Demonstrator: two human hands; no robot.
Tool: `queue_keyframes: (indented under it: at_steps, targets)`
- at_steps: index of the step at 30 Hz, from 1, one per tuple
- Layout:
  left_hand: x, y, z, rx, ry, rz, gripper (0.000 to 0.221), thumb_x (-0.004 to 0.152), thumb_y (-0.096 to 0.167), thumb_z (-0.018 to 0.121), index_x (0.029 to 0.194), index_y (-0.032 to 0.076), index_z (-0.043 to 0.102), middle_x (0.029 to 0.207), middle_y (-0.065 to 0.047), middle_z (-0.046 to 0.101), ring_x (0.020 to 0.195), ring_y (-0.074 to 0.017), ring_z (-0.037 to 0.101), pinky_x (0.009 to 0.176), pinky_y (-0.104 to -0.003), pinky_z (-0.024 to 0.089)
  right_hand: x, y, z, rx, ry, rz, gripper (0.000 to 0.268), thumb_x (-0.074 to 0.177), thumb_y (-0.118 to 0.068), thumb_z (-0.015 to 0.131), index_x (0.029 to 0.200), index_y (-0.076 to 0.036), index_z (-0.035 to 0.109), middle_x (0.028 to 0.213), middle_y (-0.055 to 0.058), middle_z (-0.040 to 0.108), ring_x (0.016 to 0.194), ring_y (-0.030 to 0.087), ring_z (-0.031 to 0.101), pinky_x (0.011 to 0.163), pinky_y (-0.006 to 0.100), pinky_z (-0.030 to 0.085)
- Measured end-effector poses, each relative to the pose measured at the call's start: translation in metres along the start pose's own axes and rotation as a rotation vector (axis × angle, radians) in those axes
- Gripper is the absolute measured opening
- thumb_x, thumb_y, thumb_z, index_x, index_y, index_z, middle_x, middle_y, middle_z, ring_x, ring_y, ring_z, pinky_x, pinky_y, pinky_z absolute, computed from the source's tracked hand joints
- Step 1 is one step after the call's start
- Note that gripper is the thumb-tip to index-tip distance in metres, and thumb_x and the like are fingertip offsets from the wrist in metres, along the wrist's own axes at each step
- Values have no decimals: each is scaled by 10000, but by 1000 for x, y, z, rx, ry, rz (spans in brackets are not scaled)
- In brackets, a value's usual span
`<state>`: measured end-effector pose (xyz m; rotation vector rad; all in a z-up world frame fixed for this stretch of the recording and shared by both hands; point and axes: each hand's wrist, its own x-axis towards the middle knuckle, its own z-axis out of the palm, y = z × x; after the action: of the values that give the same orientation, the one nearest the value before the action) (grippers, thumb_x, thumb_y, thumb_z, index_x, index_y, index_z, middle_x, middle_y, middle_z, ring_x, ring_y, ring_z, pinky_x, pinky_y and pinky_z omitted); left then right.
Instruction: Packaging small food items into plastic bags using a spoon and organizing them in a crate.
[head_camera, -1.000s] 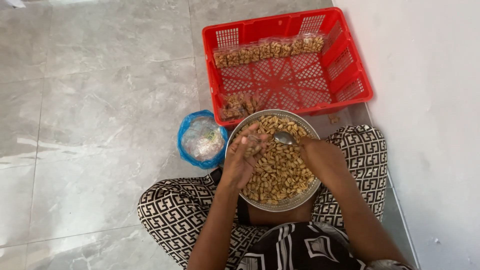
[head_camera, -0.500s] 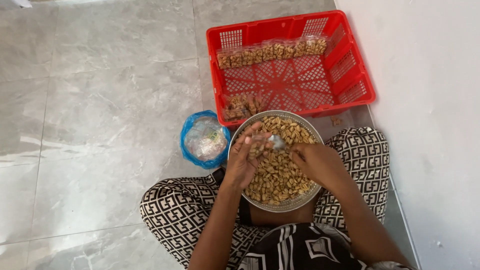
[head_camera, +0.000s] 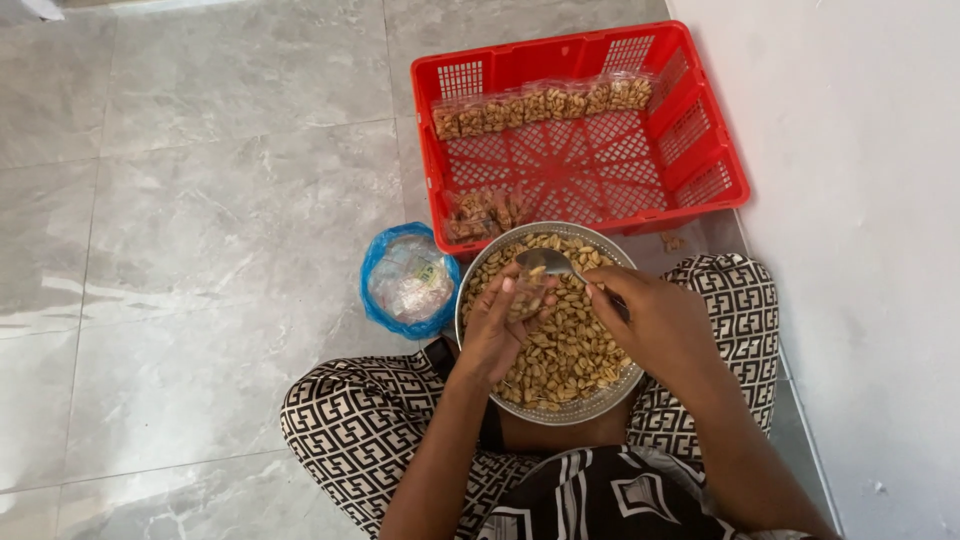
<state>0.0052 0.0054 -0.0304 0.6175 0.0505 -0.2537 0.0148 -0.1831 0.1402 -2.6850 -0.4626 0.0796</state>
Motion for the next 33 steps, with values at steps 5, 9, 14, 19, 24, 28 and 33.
queue_keyframes:
  at_steps: [5,9,14,19,24,28,33]
  targets:
    - [0,5,6,18,-23,4,634,1072,409,531,1533,-3,393,1309,-256,643,1137,-278,695,966,-381,613,-1,3,-3,140,21,65,237,1024,-228,617,1206,-153,750,798,146,786,584,354,725,525,428,566]
    - [0,8,12,-59,-54,-21,721,1071,528,460,1529,-23,385,1351,-251,610,1169,-275,680,997,-384,611,-2,12,2,133,-31,181,245,1014,-225,608,1195,-152,757,722,135,769,507,296,686,502,403,530]
    - [-11,22,42,-30,-36,38,455,1033,185,614,1419,-35,514,1273,-203,641,1198,-329,664,1084,-480,541,2,41,29,-63,-246,206,294,1022,-230,560,1199,-92,750,720,141,767,546,282,684,525,371,536]
    - [-3,7,27,96,-3,111,377,990,11,659,1342,-94,572,1192,-253,676,1202,-412,647,1100,-579,507,-2,42,34,-161,-405,237,316,1009,-251,579,1225,-88,741,873,155,801,761,324,766,639,418,585]
    - [-2,6,26,302,11,188,526,901,-5,764,1388,-70,577,1180,-288,707,1162,-360,685,1028,-468,566,5,43,20,-184,-382,207,318,989,-251,582,1177,-56,748,1025,175,767,1063,378,707,842,454,598]
    - [-4,10,44,369,46,209,344,931,32,760,1251,-39,655,1104,-199,699,1118,-291,666,938,-451,583,3,36,13,-61,-266,112,329,1000,-205,591,1273,-57,701,1234,203,695,1230,427,617,1003,506,532]
    - [-15,9,67,555,151,215,406,864,47,834,1235,-9,680,1046,-170,697,1059,-242,660,896,-392,589,-9,27,20,783,-207,158,402,1029,-321,598,1301,-27,634,1127,243,681,1085,377,683,844,518,591]
